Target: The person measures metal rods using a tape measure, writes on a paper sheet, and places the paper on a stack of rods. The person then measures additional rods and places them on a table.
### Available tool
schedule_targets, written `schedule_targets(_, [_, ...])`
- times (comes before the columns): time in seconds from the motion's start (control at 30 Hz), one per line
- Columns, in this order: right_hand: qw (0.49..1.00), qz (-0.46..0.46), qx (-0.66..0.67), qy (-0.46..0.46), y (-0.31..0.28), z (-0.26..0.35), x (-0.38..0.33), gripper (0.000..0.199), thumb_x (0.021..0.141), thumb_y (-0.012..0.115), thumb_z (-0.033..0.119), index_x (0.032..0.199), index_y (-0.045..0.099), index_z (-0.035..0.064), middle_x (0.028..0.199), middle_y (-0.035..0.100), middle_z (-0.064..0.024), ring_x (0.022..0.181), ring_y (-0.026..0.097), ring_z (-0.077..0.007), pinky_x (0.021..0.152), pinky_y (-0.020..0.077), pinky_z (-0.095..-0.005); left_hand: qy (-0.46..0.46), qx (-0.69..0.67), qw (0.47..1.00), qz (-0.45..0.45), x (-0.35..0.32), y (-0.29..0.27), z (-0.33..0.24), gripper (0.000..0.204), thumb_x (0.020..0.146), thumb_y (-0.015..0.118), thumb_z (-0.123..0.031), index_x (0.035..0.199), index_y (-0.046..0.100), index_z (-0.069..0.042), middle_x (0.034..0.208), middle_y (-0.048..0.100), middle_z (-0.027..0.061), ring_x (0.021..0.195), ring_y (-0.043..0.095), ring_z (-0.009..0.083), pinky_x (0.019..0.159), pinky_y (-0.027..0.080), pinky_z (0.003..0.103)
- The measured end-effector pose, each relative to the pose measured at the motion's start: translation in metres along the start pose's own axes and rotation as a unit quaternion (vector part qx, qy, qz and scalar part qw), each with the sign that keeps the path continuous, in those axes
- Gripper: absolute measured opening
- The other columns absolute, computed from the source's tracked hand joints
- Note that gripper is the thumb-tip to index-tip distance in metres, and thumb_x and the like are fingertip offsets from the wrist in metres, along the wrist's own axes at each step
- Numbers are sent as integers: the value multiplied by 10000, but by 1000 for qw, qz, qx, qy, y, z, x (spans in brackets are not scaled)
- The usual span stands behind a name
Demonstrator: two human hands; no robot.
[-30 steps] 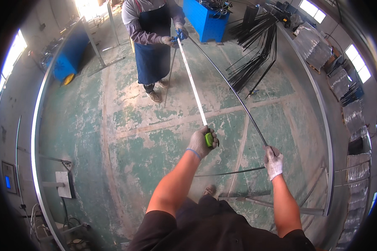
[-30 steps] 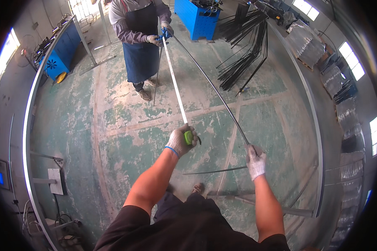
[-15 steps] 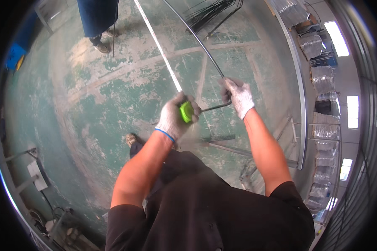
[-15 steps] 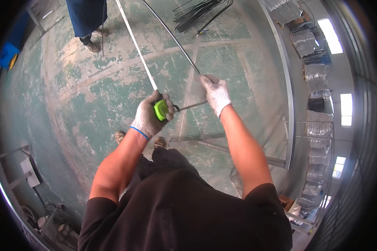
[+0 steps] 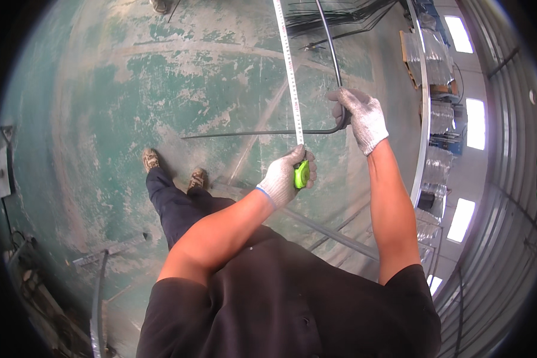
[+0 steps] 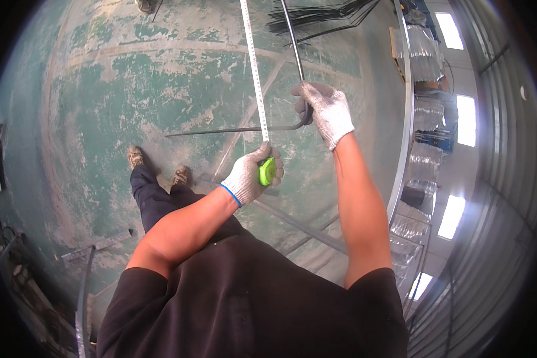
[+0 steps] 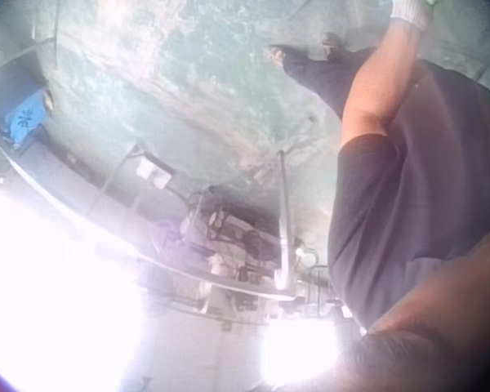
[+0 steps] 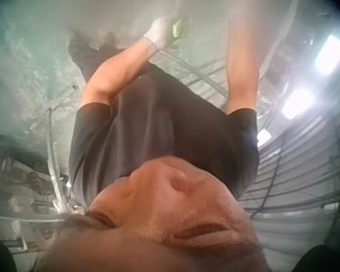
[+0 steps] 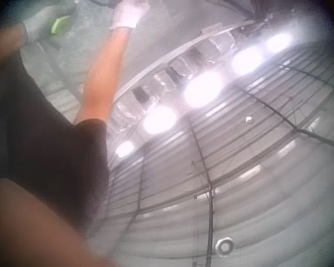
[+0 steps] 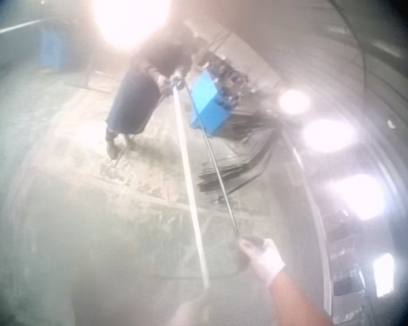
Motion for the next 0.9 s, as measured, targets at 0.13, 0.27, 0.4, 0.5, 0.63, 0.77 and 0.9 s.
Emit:
schedule_targets(0.13, [1000, -5, -10, -2, -1, 2, 0, 313, 1033, 699, 295, 1082, 807, 5, 739, 674, -32, 649, 601, -122, 613, 485, -293, 27, 1, 999, 24, 15, -9, 3, 370, 1144, 510, -400, 1062, 603, -51, 861, 633, 93, 730, 635, 260, 616, 502, 382])
schedule_targets(0.27, [1000, -14, -20, -7, -1, 1, -2, 311, 1042, 682, 288, 1092, 806, 7, 756, 673, -28, 663, 610, -122, 620, 489, -286, 30, 9, 1000, 6, 13, -13, 0, 356, 1152, 492, -381, 1055, 592, -53, 849, 618, 85, 706, 618, 245, 601, 493, 380])
schedule_targets(0.4, [999, -11, -35, -13, 1, 4, -3, 318, 1068, 647, 281, 1119, 797, 5, 779, 668, -19, 667, 610, -112, 618, 491, -272, 23, -11, 1000, 10, 16, -13, 1, 348, 1149, 500, -378, 1040, 584, -59, 832, 600, 81, 684, 595, 239, 587, 477, 378])
schedule_targets(0.5, [999, -15, -43, -11, -1, 3, -2, 331, 1073, 647, 291, 1129, 791, -1, 781, 671, -18, 668, 613, -108, 616, 492, -267, 3, -37, 999, 22, 18, -15, 7, 347, 1141, 520, -384, 1029, 584, -61, 827, 598, 81, 675, 588, 241, 578, 468, 380])
schedule_targets(0.63, [998, -15, -51, -13, -1, 4, -2, 336, 1070, 658, 297, 1135, 786, -7, 786, 676, -17, 671, 619, -108, 615, 495, -266, 5, -50, 997, 60, 22, -14, 12, 379, 1137, 526, -422, 1050, 607, -62, 868, 620, 66, 719, 628, 233, 611, 487, 377])
schedule_targets(0.77, [998, -18, -56, -9, 0, 4, -4, 330, 1069, 663, 294, 1143, 785, -4, 783, 677, -16, 680, 627, -109, 614, 494, -268, 6, -50, 997, 56, 24, -15, 14, 376, 1138, 525, -420, 1041, 605, -65, 865, 617, 66, 718, 627, 234, 613, 484, 375])
schedule_targets(0.9, [998, -20, -54, -7, 0, 4, -5, 327, 1071, 660, 291, 1145, 784, -3, 784, 678, -15, 684, 627, -109, 617, 494, -267, 9, -43, 997, 57, 23, -16, 14, 372, 1139, 524, -415, 1036, 607, -67, 860, 623, 67, 717, 628, 235, 612, 482, 374])
Point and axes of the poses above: each hand's wrist, its own x-axis towards the middle knuckle, its own y-axis out of the palm, z = x × y, the point moved 10 cm from there along x, towards the middle knuckle
